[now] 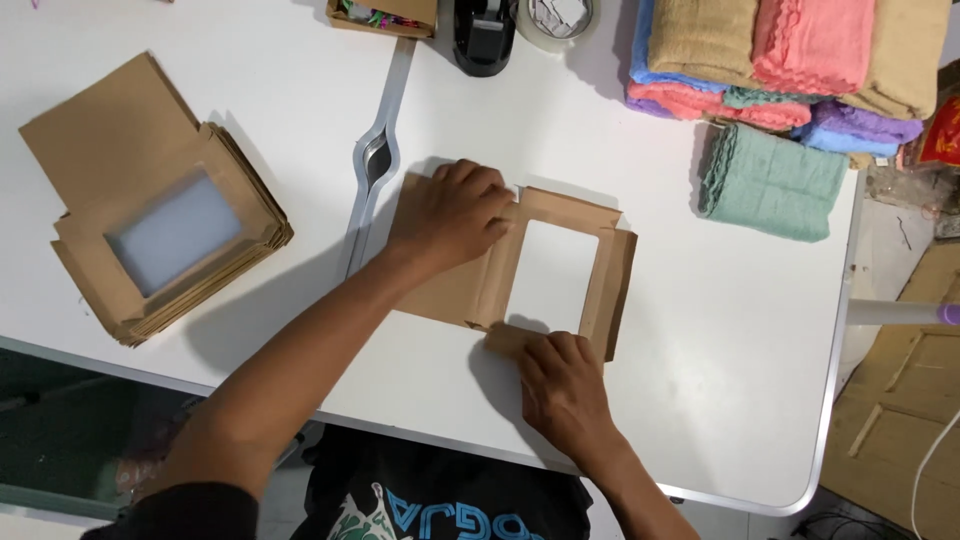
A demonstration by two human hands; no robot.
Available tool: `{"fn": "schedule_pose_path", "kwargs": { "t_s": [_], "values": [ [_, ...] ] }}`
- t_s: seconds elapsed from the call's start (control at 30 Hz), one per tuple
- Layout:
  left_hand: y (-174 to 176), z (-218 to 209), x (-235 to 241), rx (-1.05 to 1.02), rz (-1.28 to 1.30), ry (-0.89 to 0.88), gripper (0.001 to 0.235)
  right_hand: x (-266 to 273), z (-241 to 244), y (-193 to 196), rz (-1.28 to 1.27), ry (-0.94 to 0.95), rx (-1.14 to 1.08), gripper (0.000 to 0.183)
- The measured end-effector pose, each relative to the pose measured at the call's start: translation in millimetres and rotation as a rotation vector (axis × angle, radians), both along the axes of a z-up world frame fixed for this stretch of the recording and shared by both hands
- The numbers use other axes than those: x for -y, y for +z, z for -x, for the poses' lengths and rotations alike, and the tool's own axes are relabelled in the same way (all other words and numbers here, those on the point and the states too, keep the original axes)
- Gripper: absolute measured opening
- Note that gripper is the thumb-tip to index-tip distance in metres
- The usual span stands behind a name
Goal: The person assembles a flat cardboard box with a clear window on a white table. They fold the side flaps inward and then fold the top and bottom flaps to close the box, pressing the edges to secure the shape.
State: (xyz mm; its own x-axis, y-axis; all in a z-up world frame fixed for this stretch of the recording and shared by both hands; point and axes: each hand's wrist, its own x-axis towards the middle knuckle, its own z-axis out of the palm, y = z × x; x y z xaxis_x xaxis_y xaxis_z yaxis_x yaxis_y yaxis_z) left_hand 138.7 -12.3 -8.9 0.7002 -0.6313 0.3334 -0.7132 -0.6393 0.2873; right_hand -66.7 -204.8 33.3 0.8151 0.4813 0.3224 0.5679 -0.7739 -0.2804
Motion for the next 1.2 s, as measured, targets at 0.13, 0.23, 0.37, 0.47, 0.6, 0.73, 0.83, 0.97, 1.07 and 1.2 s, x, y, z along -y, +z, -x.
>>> {"fn": "schedule_pose_path", "kwargs": {
  "t_s": [0.13,0.23,0.37,0.47,0.6,0.73,0.83,0.97,1.07,1.2],
  "values": [
    [-26,-17,6,0.138,0.095,0.083,0.007,31,-3,-6,-0.032,0.025,0.082,0.019],
    [22,-7,-16,-0.363,-0.122,0.172,0.022,62,-13,-15,0.040,-0.079,0.165,0.016],
    [47,27,-49,-0.767,0.188,0.517,0.032,63,-34,9,0.129,-0.153,0.170,0.037],
    [38,55,-68,-0.938,0.370,0.651,0.037,42,-27,23,0.060,-0.043,0.030,0.060],
    [14,78,-87,-1.052,0.544,0.688,0.037,14,-19,2,-0.017,0.147,0.107,0.047],
    [15,96,-99,-1.022,0.549,0.600,0.034,23,-23,-26,-0.025,0.164,0.217,0.028],
    [30,104,-110,-0.453,0.090,0.541,0.021,24,-23,-18,-0.065,0.079,0.318,0.021],
    [74,94,-104,-0.040,-0.044,-0.126,0.046,30,-17,-20,-0.133,0.039,0.262,0.024],
    [69,83,-103,0.027,-0.057,-0.259,0.025,29,-18,-16,-0.174,0.003,0.184,0.025],
    [20,73,-104,0.128,0.094,-0.191,0.009,33,-16,-24,-0.258,-0.111,0.095,0.035]
  ]
}}
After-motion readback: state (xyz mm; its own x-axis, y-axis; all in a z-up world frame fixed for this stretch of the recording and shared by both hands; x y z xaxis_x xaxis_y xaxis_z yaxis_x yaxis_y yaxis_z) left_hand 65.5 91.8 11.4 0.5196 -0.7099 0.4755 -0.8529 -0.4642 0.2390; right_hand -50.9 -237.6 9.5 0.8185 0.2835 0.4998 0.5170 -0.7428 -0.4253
